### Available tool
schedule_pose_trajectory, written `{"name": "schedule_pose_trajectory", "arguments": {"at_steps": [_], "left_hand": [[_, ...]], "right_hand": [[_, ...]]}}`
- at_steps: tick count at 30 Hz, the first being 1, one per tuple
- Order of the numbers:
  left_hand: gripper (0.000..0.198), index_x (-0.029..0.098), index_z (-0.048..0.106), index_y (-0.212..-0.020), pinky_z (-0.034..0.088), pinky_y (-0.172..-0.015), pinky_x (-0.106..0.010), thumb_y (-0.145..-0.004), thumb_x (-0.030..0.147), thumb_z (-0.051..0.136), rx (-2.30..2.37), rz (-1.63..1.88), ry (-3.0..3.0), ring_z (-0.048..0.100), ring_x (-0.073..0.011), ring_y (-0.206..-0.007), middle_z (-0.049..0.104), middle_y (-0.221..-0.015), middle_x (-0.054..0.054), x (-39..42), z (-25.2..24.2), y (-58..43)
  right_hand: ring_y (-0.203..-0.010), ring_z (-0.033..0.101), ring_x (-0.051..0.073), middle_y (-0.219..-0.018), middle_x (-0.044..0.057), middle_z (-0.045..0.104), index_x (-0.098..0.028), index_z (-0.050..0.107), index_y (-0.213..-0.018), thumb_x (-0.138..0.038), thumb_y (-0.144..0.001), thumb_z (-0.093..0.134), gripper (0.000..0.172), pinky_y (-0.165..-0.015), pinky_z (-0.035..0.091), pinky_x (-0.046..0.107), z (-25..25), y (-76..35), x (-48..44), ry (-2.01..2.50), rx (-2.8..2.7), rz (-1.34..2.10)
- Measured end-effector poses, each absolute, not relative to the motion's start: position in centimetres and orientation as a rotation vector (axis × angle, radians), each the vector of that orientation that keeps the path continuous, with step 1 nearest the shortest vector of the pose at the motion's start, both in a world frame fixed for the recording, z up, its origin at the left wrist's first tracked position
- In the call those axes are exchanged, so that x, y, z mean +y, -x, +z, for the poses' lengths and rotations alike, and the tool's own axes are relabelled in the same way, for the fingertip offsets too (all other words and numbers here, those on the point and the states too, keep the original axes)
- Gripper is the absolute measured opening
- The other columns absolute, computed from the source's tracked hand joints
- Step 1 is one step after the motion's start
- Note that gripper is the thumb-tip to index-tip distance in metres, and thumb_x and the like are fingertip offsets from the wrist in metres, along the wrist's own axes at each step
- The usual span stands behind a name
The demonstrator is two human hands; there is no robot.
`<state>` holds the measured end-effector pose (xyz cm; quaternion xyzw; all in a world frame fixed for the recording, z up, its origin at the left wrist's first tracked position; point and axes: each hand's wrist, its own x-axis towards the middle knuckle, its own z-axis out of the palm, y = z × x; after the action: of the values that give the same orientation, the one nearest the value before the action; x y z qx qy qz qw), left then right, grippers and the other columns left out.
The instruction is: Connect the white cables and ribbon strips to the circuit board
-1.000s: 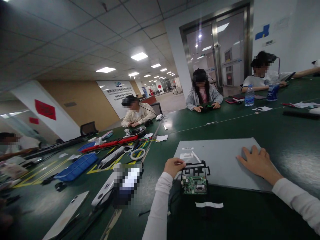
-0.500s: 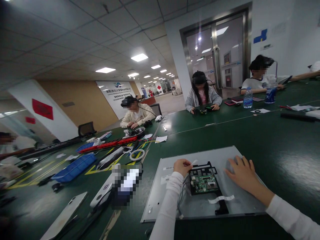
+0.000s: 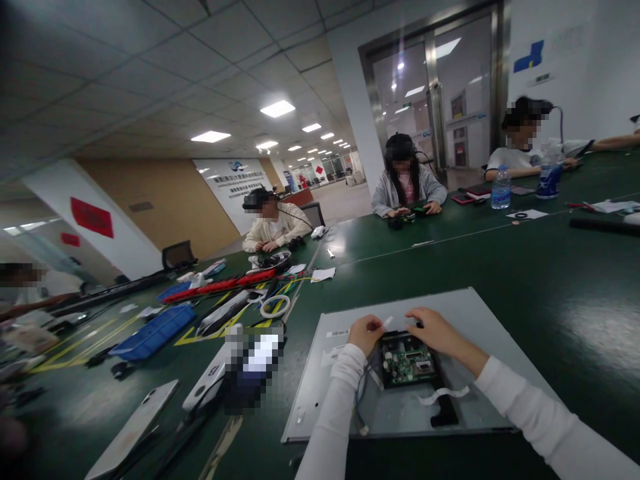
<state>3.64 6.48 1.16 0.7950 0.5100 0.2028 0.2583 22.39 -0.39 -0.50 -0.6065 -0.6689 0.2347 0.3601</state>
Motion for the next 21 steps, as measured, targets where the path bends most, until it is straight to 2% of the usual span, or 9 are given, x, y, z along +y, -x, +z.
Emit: {"name": "schedule_pose_trajectory", "arguments": {"at_steps": [4,8,13,16,21], "left_hand": [[0.004,0.015,0.061,-0.069,0.042,-0.068,-0.02,-0.066,0.016,0.058,1.327,0.71,-2.061,0.055,-0.0106,-0.07,0.062,-0.069,0.001,6.7,1.5,-3.8],[0.01,0.013,0.06,-0.073,0.043,-0.063,-0.019,-0.071,0.02,0.054,1.334,0.822,-1.898,0.054,-0.0092,-0.065,0.061,-0.068,0.0,7.5,2.6,-2.5],[0.009,0.013,0.061,-0.072,0.041,-0.052,-0.019,-0.068,0.021,0.058,1.504,0.672,-1.845,0.053,-0.0091,-0.054,0.059,-0.057,0.002,8.9,3.2,2.1],[0.005,0.015,0.061,-0.066,0.041,-0.05,-0.019,-0.062,0.018,0.063,1.607,0.59,-1.845,0.054,-0.0102,-0.052,0.058,-0.053,0.002,9.3,2.7,4.5],[0.01,0.016,0.06,-0.066,0.041,-0.052,-0.019,-0.058,0.012,0.064,1.762,0.443,-1.882,0.056,-0.0109,-0.056,0.061,-0.058,0.001,9.5,1.9,5.9]], "right_hand": [[-0.094,0.05,0.019,-0.1,0.008,0.058,-0.015,0.059,-0.101,-0.029,-0.074,0.047,0.032,-0.086,0.036,0.032,-1.1,-23.1,-0.8,1.583,-1.8,0.502],[-0.085,0.051,0.018,-0.09,0.007,0.058,-0.016,0.061,-0.094,-0.028,-0.074,0.048,0.027,-0.08,0.037,0.029,-1.3,-23.7,-1.2,1.67,-1.84,0.446],[-0.072,0.051,0.014,-0.081,0.004,0.056,-0.017,0.062,-0.081,-0.025,-0.071,0.05,0.017,-0.067,0.037,0.024,-1.8,-23.8,-1.0,1.777,-1.815,0.39],[-0.073,0.05,0.014,-0.078,0.004,0.056,-0.017,0.06,-0.076,-0.02,-0.072,0.047,0.014,-0.068,0.036,0.024,-2.0,-23.9,-0.7,1.785,-1.796,0.351],[-0.078,0.051,0.015,-0.082,0.005,0.057,-0.015,0.059,-0.078,-0.019,-0.075,0.043,0.017,-0.073,0.036,0.025,-2.0,-24.2,0.0,1.804,-1.728,0.302]]}}
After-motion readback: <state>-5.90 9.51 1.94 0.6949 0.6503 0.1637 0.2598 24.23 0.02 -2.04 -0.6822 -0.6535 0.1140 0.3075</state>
